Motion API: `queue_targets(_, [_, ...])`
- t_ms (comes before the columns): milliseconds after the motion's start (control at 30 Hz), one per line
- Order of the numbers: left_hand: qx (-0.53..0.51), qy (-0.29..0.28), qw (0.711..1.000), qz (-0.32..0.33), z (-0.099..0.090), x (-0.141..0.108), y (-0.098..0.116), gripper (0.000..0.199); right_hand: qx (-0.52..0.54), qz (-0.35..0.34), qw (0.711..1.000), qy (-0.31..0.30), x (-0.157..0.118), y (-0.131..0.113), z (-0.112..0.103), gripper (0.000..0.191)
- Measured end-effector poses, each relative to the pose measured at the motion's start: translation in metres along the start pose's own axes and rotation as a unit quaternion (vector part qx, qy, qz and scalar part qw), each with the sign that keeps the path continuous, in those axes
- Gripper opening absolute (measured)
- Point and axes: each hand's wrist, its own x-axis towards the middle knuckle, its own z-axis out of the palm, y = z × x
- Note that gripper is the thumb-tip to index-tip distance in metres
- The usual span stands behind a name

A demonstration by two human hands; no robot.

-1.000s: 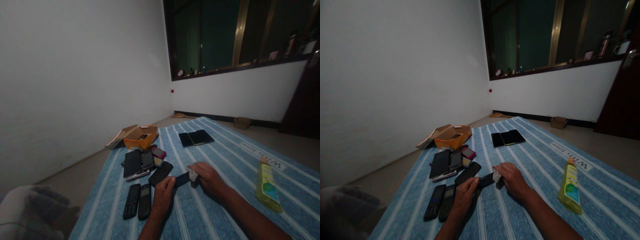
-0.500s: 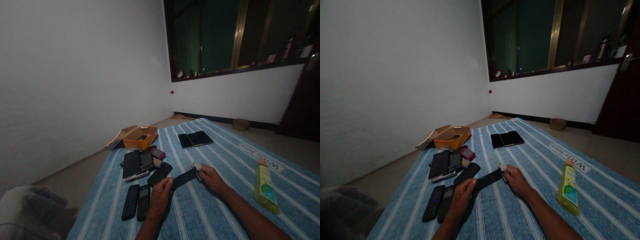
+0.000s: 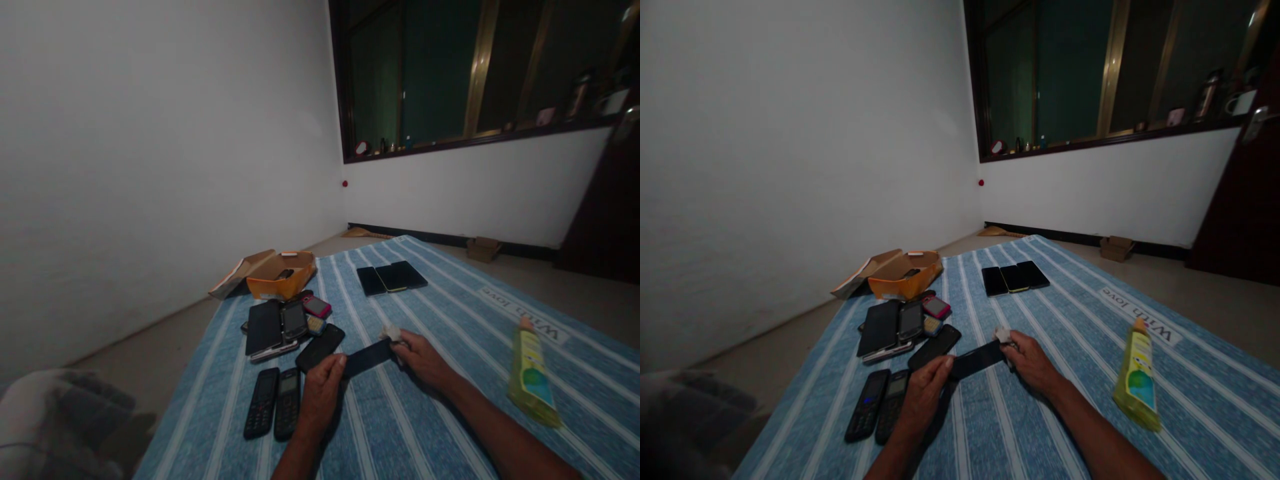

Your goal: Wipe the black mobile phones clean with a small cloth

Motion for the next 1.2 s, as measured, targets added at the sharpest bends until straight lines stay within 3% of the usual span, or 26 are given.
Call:
queue_targets(300, [-0.001, 0.013, 1.0, -0.018, -0.004, 0.003, -0.005, 0.045, 0.065, -0.001, 0.998, 0.015, -0.003, -0.018, 0.002, 0.035])
queue_targets(500, [-0.001, -0.011, 1.0, 0.0, 0.0, 0.0, -0.003, 0.043, 0.09, -0.004, 0.995, 0.038, -0.005, -0.022, -0.002, 0.032])
queue_targets(633, [0.004, -0.042, 0.999, 0.023, 0.009, -0.004, -0.001, 0.044, 0.04, -0.085, 0.993, 0.072, -0.008, -0.04, -0.005, 0.026])
queue_targets(867, [0.016, -0.08, 0.996, 0.039, 0.016, -0.01, 0.004, 0.044, -0.107, -0.228, 0.966, 0.061, -0.013, -0.067, -0.001, 0.022])
queue_targets(1033, [0.014, -0.057, 0.998, 0.037, 0.012, -0.011, 0.007, 0.04, -0.189, -0.291, 0.936, 0.055, -0.01, -0.07, 0.01, 0.025])
queue_targets(1200, [-0.025, -0.002, 0.999, 0.035, 0.008, -0.011, 0.013, 0.04, -0.267, -0.37, 0.888, 0.058, -0.002, -0.067, 0.024, 0.024])
